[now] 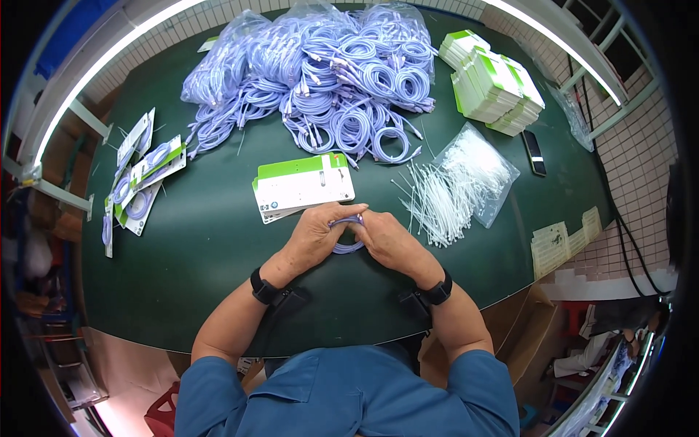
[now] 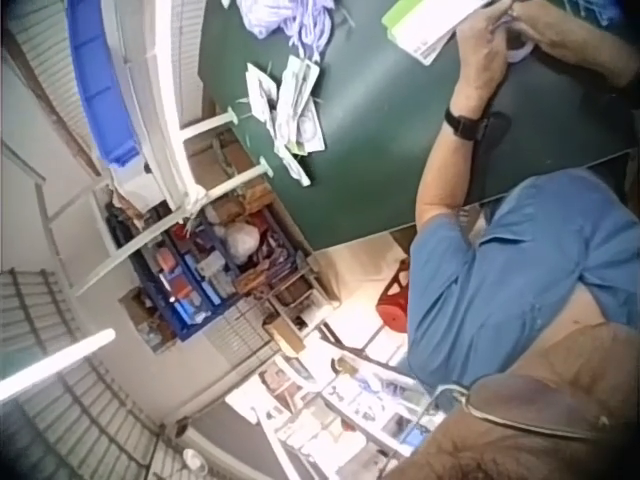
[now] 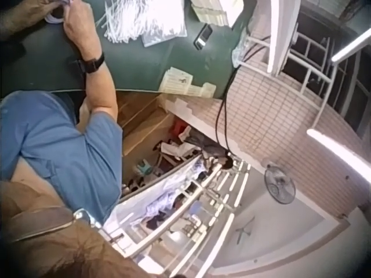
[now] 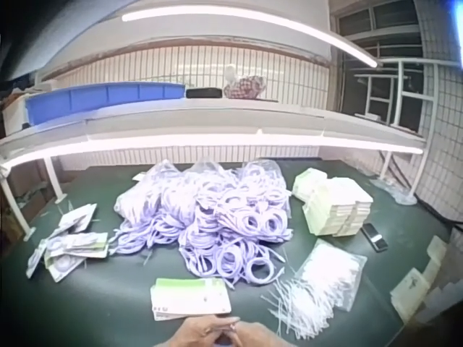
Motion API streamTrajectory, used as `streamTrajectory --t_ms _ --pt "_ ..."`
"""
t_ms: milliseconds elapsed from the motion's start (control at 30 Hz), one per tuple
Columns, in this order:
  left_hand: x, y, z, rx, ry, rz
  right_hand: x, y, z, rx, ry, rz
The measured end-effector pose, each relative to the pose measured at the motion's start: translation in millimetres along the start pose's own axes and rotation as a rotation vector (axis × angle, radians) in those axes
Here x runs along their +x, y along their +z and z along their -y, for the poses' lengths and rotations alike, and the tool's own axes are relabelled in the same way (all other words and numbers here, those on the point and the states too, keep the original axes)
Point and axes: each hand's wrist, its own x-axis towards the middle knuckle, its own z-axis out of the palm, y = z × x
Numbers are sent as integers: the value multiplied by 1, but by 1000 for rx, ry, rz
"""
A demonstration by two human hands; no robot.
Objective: The person packages a cable by placing it onto a card and securing it by hand using a zip tie. After pulling the zip tie tight, the person places the packaged cable into a box and picks up another cable and card.
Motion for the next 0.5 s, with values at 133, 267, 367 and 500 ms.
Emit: streamTrajectory --t_ms 133,267,367,500 --pt "5 0 -3 -101 -120 -6 9 -9 -3 -47 -47 27" --pt "5 -3 -16 -140 -332 46 0 -4 -1 10 -48 9" --pt "7 -4 -3 -76 -265 43 11 -10 1 29 -31 -69" --pt "8 -4 -6 -181 -199 40 2 -8 5 291 157 10"
